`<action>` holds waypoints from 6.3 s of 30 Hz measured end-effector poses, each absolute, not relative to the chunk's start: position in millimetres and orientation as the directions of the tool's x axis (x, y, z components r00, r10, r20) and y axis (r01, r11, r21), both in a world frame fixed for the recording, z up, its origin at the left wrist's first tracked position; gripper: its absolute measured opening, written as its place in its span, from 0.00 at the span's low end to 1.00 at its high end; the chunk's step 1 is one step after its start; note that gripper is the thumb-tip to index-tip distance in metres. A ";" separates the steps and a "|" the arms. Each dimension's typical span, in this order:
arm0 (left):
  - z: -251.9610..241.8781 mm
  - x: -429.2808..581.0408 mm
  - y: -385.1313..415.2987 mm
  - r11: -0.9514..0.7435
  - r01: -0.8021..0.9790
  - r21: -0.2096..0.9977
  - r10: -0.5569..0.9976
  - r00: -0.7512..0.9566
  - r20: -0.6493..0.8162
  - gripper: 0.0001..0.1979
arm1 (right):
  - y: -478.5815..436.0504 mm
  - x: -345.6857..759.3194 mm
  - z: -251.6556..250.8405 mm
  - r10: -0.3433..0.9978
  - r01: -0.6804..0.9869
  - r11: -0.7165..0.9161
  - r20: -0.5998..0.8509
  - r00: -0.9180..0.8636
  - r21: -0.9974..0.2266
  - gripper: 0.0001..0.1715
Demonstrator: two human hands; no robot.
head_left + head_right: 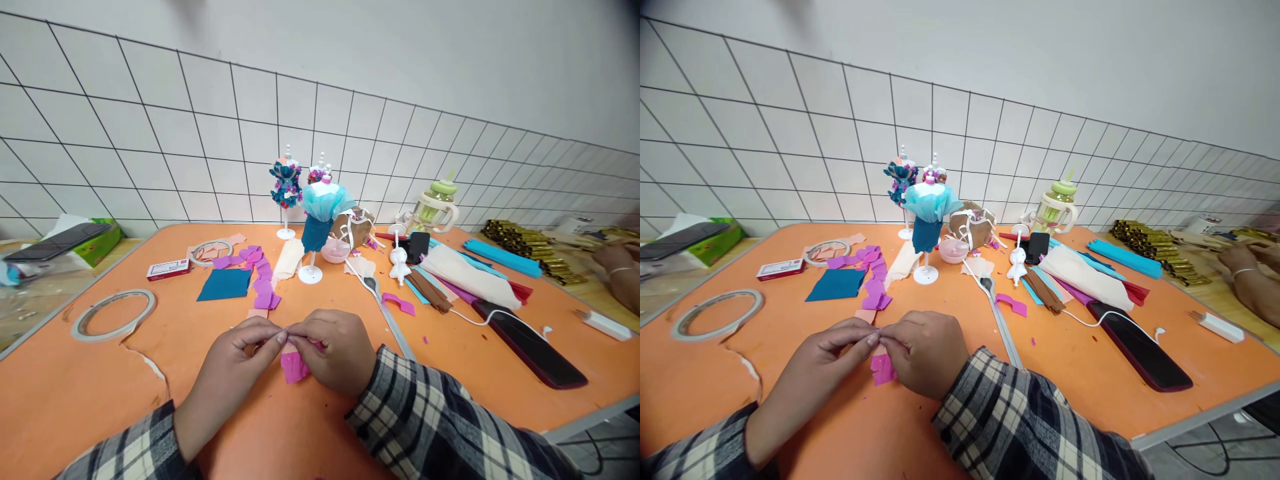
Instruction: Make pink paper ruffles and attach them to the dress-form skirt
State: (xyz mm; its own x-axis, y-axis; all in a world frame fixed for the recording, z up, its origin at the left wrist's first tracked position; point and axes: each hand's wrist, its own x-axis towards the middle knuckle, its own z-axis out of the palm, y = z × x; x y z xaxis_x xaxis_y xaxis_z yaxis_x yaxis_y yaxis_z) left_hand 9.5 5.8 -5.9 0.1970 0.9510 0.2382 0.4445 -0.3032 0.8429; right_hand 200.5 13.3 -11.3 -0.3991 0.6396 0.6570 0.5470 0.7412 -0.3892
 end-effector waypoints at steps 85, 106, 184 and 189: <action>-1.9 8.4 7.8 -0.322 0.446 0.835 0.940 0.258 0.225 0.14 | 13.6 198.9 -15.3 0.689 0.596 0.705 0.568 -0.450 -0.383 0.12; -0.7 8.6 5.2 -0.279 0.458 0.844 0.958 0.193 0.211 0.14 | 12.6 199.0 -8.3 0.703 0.527 0.697 0.608 -0.368 -0.487 0.07; -20.3 3.6 18.3 0.140 -0.430 0.892 0.988 0.001 -0.155 0.09 | 47.7 215.7 -3.0 0.973 -0.535 -0.227 -0.209 -0.094 -0.814 0.16; -18.2 3.9 16.9 0.165 -0.409 0.898 0.983 -0.005 -0.183 0.08 | 53.4 221.7 -4.0 0.972 -0.556 -0.218 -0.227 -0.053 -0.802 0.16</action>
